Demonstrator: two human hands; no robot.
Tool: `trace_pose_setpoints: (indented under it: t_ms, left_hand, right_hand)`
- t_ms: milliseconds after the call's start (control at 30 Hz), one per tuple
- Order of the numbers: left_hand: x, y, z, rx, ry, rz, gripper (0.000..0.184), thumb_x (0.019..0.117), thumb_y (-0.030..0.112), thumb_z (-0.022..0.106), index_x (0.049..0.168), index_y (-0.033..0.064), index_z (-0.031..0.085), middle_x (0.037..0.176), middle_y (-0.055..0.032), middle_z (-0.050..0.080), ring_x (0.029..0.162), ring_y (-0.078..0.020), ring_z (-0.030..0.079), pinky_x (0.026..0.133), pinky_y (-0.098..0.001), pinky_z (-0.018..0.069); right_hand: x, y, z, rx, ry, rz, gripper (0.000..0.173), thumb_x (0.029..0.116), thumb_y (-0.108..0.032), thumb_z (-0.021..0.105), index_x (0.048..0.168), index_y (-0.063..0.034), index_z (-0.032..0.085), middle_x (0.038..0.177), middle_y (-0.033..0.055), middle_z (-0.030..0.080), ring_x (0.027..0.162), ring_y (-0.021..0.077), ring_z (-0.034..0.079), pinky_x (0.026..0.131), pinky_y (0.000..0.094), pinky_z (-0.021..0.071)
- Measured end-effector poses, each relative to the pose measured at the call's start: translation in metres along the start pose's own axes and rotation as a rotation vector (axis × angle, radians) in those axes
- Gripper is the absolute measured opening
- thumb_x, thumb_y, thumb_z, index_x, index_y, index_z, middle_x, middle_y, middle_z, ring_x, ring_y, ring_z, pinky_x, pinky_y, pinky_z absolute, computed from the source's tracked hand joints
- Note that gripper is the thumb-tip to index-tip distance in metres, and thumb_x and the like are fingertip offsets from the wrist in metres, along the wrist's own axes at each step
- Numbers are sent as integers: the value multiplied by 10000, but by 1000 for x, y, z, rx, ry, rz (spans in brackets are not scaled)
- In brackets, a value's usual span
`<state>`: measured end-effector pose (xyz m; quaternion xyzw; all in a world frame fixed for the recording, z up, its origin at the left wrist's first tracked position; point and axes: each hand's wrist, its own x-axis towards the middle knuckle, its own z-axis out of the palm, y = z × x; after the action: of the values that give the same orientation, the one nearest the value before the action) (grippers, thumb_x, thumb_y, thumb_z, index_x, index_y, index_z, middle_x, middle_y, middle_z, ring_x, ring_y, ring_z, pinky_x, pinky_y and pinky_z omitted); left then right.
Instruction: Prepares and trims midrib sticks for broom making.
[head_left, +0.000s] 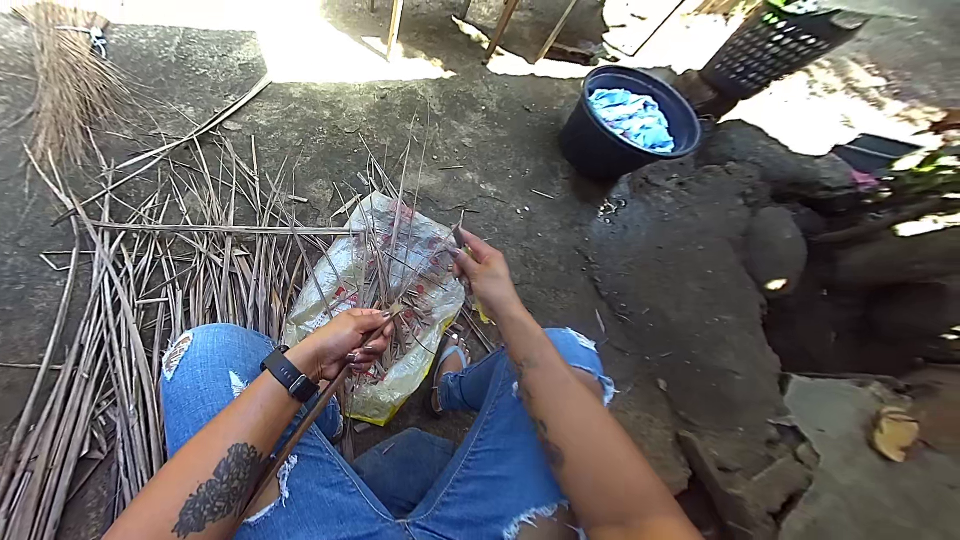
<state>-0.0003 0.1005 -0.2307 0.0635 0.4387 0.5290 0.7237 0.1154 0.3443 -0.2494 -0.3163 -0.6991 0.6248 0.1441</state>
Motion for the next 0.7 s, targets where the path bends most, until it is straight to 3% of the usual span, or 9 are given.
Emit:
trace_pose_setpoints:
  t_ms: [67, 167, 233, 300, 467, 533, 600, 667, 700]
  left_hand:
    - [1, -1, 1, 23, 134, 53, 387, 1145, 245, 252, 925, 85, 527, 582, 52, 427, 414, -7, 367, 387, -140, 332]
    - [9, -3, 3, 77, 328, 145, 357, 1145, 220, 296, 990, 33, 558, 613, 12, 482, 440, -35, 427, 417, -156, 384]
    - [10, -3, 4, 140, 346, 166, 339, 1143, 212, 312, 1060, 17, 576, 653, -8, 520, 468, -46, 474, 453, -162, 436]
    - [10, -4, 5, 182, 294, 176, 344, 1141, 192, 312, 1118, 2, 599, 688, -27, 553, 502, -64, 518, 487, -179, 478]
    - [5, -1, 4, 244, 224, 152, 338, 1144, 214, 314, 1185, 15, 584, 765, -68, 630, 576, -111, 619, 563, -229, 562]
    - [5, -1, 5, 248, 266, 174, 312, 1137, 207, 352, 1158, 8, 592, 740, -62, 612, 539, -95, 589, 524, -209, 537]
    - [7, -3, 5, 231, 306, 208, 296, 1130, 200, 377, 1126, 4, 600, 704, -45, 585, 497, -66, 539, 478, -179, 490]
    - [10, -4, 4, 225, 338, 229, 285, 1128, 208, 388, 1120, 9, 591, 698, -46, 575, 484, -62, 522, 465, -173, 474]
    - [11, -4, 5, 226, 347, 238, 280, 1127, 207, 393, 1128, 8, 589, 698, -51, 577, 485, -68, 527, 467, -177, 479]
  right_hand:
    - [-9, -6, 3, 63, -64, 61, 457, 1083, -189, 517, 1530, -116, 458, 679, 5, 552, 485, 63, 436, 438, 208, 364]
    - [-30, -17, 21, 181, -413, 280, 484, 1102, -197, 453, 1570, -114, 366, 686, 5, 559, 495, 45, 449, 461, 187, 385]
    - [-39, -17, 33, 232, -608, 395, 483, 1104, -184, 430, 1575, -116, 347, 710, 5, 560, 497, 29, 437, 458, 168, 361]
    - [-39, -11, 38, 262, -694, 449, 454, 1110, -190, 417, 1559, -135, 384, 741, 2, 555, 496, 22, 420, 447, 159, 344]
    - [-31, -3, 35, 282, -581, 377, 393, 1102, -196, 442, 1489, -183, 506, 701, -10, 499, 475, 30, 401, 427, 164, 348]
    - [-28, -2, 32, 308, -501, 351, 403, 1106, -208, 439, 1505, -199, 494, 672, -6, 488, 451, 29, 395, 405, 158, 338]
    - [-32, -5, 30, 374, -541, 357, 391, 1112, -236, 421, 1494, -179, 479, 678, -1, 507, 448, 22, 404, 406, 149, 349]
    - [-37, -9, 34, 383, -624, 374, 225, 1104, -248, 415, 1245, -127, 543, 680, 6, 543, 456, 21, 418, 423, 152, 358]
    - [-39, -10, 36, 371, -657, 386, 202, 1103, -243, 412, 1195, -121, 545, 685, 3, 546, 467, 20, 421, 435, 154, 356]
